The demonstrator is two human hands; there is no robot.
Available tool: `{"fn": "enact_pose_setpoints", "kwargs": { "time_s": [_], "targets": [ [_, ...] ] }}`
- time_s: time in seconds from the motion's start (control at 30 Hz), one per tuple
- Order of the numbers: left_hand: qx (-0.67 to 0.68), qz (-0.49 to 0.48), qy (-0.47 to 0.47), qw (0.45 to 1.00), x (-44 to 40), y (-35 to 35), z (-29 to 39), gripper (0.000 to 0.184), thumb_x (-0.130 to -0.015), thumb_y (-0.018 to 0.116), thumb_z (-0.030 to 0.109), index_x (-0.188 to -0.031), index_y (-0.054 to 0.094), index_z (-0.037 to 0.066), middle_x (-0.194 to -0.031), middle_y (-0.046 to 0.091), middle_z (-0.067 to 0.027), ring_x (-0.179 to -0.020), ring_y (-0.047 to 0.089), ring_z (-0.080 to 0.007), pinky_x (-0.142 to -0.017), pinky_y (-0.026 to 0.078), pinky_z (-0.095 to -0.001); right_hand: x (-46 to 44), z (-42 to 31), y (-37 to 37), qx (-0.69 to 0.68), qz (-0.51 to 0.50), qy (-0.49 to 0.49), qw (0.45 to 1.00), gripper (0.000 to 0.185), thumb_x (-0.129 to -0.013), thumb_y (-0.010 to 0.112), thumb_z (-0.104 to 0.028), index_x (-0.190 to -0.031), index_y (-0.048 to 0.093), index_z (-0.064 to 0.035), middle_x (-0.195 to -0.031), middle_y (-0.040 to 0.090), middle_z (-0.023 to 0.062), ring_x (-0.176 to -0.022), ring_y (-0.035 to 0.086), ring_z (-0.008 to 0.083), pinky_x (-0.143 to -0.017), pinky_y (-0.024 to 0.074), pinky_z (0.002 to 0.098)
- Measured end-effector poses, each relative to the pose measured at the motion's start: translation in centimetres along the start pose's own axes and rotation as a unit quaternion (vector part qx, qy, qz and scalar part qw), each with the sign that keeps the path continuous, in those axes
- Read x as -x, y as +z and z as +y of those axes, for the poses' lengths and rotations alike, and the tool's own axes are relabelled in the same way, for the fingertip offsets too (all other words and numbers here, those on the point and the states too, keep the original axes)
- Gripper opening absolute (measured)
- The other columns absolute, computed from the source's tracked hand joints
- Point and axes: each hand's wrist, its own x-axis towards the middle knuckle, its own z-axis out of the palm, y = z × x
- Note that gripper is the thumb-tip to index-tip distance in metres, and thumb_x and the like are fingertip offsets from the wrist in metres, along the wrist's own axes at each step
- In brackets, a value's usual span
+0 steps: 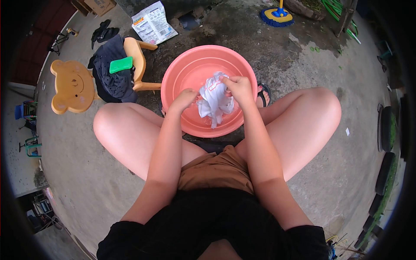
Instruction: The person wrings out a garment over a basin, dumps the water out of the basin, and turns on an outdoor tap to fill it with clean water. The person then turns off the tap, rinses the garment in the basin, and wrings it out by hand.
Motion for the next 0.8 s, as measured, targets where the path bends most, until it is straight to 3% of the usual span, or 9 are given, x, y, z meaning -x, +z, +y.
{"fn": "enact_pose_setpoints", "kwargs": {
  "time_s": [0.07, 0.17, 0.33, 0.4, 0.47, 0.57, 0.67, 0.77, 0.8],
  "targets": [
    [-0.165, -0.056, -0.037, 0.984, -0.5, 1.5, -0.6, 0.043, -0.076, 0.057, 0.036, -0.108, 0.058, 0.006, -0.099, 0.062, -0.0088, -0.096, 0.058, -0.0187, -0.071, 0.047, -0.0354, -0.1, 0.4, -0.1, -0.026, 0.018, -0.004, 0.999, 0.03, -0.079, 0.07, -0.025, -0.068, 0.066, 0.0021, -0.055, 0.056, 0.0024, -0.046, 0.051, 0.0074, -0.04, 0.0379, 0.0205],
    [-0.125, -0.142, 0.113, 0.975, -1.9, 4.2, -3.5, 0.054, -0.07, 0.065, 0.035, -0.114, 0.055, 0.004, -0.103, 0.061, -0.012, -0.096, 0.058, -0.0223, -0.071, 0.048, -0.038, -0.3, 0.4, -0.5, -0.103, 0.024, 0.01, 0.994, 0.029, -0.08, 0.069, -0.025, -0.067, 0.065, 0.0005, -0.055, 0.054, 0.0008, -0.045, 0.048, 0.0071, -0.039, 0.0351, 0.0198],
    [0.025, 0.024, -0.024, 0.999, -0.7, 6.6, -2.8, 0.069, -0.067, 0.07, 0.039, -0.124, 0.049, 0.005, -0.115, 0.055, -0.0126, -0.106, 0.051, -0.0257, -0.082, 0.045, -0.044, -0.2, -0.4, -0.9, -0.25, 0.041, 0.076, 0.964, 0.026, -0.081, 0.068, -0.025, -0.072, 0.063, -0.0011, -0.061, 0.057, 0.0011, -0.053, 0.053, 0.0092, -0.039, 0.0311, 0.0198],
    [0.111, 0.034, -0.038, 0.993, -0.7, 6.8, -2.9, 0.071, -0.066, 0.07, 0.041, -0.124, 0.049, 0.007, -0.119, 0.052, -0.0111, -0.108, 0.048, -0.0255, -0.086, 0.041, -0.0443, -0.2, -0.5, -0.8, -0.295, 0.045, 0.09, 0.95, 0.022, -0.081, 0.067, -0.023, -0.079, 0.063, -0.0007, -0.069, 0.06, 0.0029, -0.06, 0.056, 0.0107, -0.043, 0.0329, 0.0198],
    [0.204, -0.049, -0.027, 0.977, -0.4, 6.3, -2.2, 0.069, -0.066, 0.071, 0.043, -0.123, 0.051, 0.008, -0.122, 0.05, -0.0091, -0.108, 0.046, -0.0249, -0.09, 0.038, -0.0434, -0.1, -0.5, -0.7, -0.328, 0.038, 0.104, 0.938, 0.02, -0.082, 0.065, -0.02, -0.086, 0.062, -0.0006, -0.077, 0.062, 0.0046, -0.068, 0.058, 0.0124, -0.046, 0.0347, 0.0201],
    [0.206, -0.085, -0.036, 0.974, -3.6, 6.8, -5.1, 0.063, -0.068, 0.069, 0.04, -0.122, 0.053, 0.012, -0.124, 0.047, -0.007, -0.106, 0.045, -0.0233, -0.092, 0.035, -0.0412, 0.0, -0.1, -0.6, -0.367, 0.012, 0.107, 0.924, 0.02, -0.082, 0.062, -0.017, -0.095, 0.059, -0.001, -0.086, 0.063, 0.0073, -0.079, 0.061, 0.0157, -0.048, 0.0366, 0.0209],
    [0.26, -0.023, -0.163, 0.951, -5.3, 7.2, -7.2, 0.053, -0.071, 0.067, 0.035, -0.118, 0.056, 0.012, -0.12, 0.05, -0.0052, -0.105, 0.044, -0.0198, -0.089, 0.036, -0.0398, 0.4, -0.8, -0.6, -0.415, -0.014, 0.077, 0.906, 0.02, -0.083, 0.059, -0.015, -0.098, 0.058, -0.0011, -0.091, 0.064, 0.01, -0.087, 0.062, 0.0193, -0.049, 0.0376, 0.0216],
    [0.091, -0.026, -0.202, 0.975, -6.6, 7.3, -8.7, 0.049, -0.073, 0.066, 0.033, -0.116, 0.058, 0.01, -0.112, 0.056, -0.0027, -0.105, 0.046, -0.0181, -0.09, 0.035, -0.0394, 0.5, -1.9, -1.0, -0.454, -0.046, 0.052, 0.888, 0.021, -0.084, 0.057, -0.015, -0.099, 0.057, -0.0003, -0.096, 0.064, 0.013, -0.092, 0.062, 0.0224, -0.05, 0.0392, 0.0222],
    [0.118, 0.001, -0.138, 0.983, -5.4, 7.5, -7.8, 0.047, -0.075, 0.064, 0.033, -0.115, 0.058, 0.008, -0.108, 0.057, -0.0035, -0.101, 0.049, -0.0183, -0.088, 0.037, -0.0387, 0.6, -2.3, -1.1, -0.461, -0.056, 0.051, 0.884, 0.021, -0.084, 0.057, -0.015, -0.099, 0.056, 0.0001, -0.098, 0.063, 0.0141, -0.094, 0.061, 0.0232, -0.05, 0.0402, 0.0225]
  ]
}}
